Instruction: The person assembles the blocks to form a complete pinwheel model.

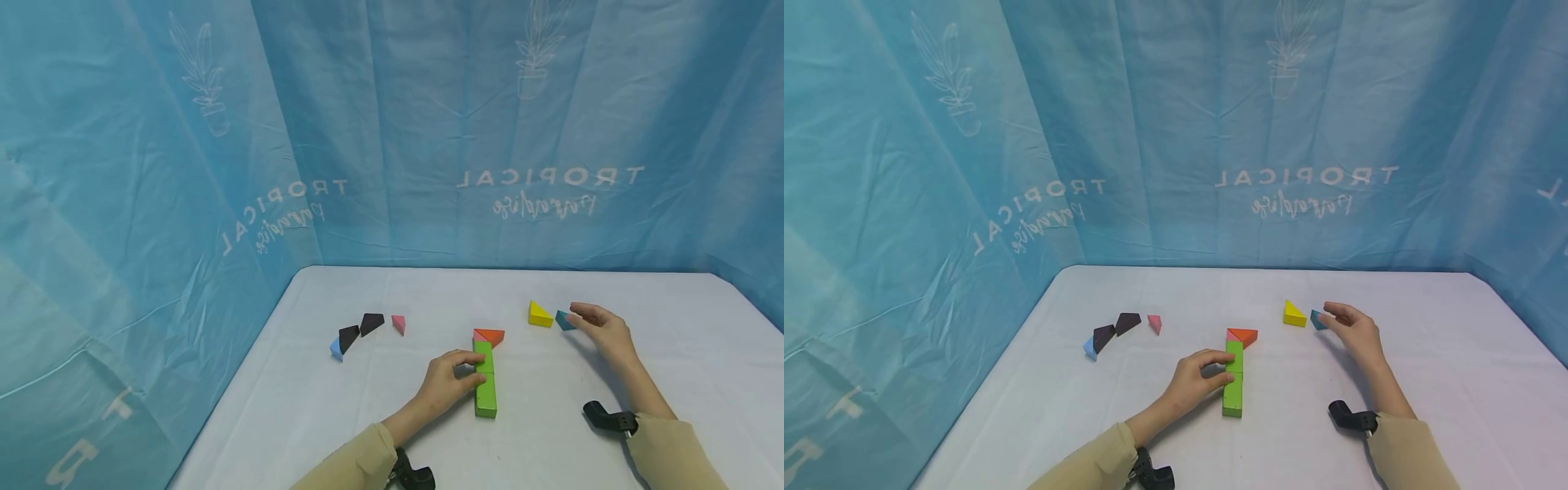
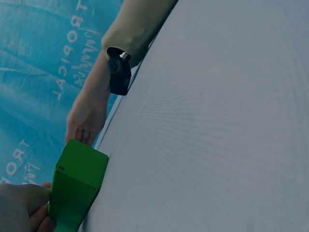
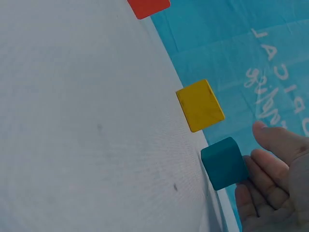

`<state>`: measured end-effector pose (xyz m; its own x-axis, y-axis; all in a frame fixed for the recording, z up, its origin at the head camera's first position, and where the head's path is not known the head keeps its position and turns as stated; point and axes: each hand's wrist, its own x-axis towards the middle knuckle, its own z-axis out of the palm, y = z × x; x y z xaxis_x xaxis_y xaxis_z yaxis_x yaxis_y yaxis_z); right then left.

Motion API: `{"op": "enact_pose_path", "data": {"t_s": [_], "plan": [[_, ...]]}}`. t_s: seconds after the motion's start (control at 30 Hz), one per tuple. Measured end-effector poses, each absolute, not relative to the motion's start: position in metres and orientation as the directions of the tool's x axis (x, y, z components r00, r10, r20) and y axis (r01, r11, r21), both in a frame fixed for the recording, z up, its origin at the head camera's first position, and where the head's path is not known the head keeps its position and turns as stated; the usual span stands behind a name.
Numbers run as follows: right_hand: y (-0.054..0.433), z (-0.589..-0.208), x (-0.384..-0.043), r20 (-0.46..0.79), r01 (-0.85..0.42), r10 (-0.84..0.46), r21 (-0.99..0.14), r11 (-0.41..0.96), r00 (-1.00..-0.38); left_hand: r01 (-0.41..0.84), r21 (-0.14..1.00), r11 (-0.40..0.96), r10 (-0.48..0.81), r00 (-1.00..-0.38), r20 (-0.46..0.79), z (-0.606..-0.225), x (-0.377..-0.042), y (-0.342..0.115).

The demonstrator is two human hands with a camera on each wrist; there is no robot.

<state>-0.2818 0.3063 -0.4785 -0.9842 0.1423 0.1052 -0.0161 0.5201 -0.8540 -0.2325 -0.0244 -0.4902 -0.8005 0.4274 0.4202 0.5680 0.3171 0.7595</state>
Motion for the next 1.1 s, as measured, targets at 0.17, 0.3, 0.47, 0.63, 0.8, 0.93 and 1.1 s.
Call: {"op": "enact_pose_path", "data": {"t_s": [0.17, 0.3, 0.47, 0.63, 0.8, 0.93, 1.1], "plan": [[0.306, -0.484, -0.284, 0.129, -0.032, 0.136, -0.830, 0.557, -0.982, 0.575, 0.752, 0.322, 0.425, -0.798, 0.428, -0.490, -0.232, -0.024], [0.305, -0.488, -0.284, 0.145, -0.040, 0.131, -0.803, 0.594, -0.981, 0.578, 0.748, 0.327, 0.423, -0.797, 0.431, -0.490, -0.232, -0.024], [0.305, -0.491, -0.285, 0.183, -0.067, 0.122, -0.774, 0.629, -0.976, 0.577, 0.747, 0.330, 0.421, -0.798, 0.431, -0.491, -0.233, -0.024], [0.302, -0.488, -0.283, 0.221, -0.084, 0.123, -0.739, 0.668, -0.968, 0.578, 0.749, 0.324, 0.421, -0.797, 0.433, -0.491, -0.233, -0.024], [0.302, -0.487, -0.282, 0.249, -0.106, 0.105, -0.705, 0.701, -0.963, 0.587, 0.740, 0.328, 0.420, -0.792, 0.443, -0.490, -0.233, -0.025], [0.304, -0.488, -0.281, 0.297, -0.146, 0.092, -0.689, 0.710, -0.950, 0.595, 0.730, 0.335, 0.419, -0.788, 0.450, -0.489, -0.233, -0.024], [0.304, -0.491, -0.281, 0.314, -0.144, 0.106, -0.678, 0.721, -0.944, 0.576, 0.741, 0.346, 0.422, -0.801, 0.426, -0.489, -0.231, -0.024]]}}
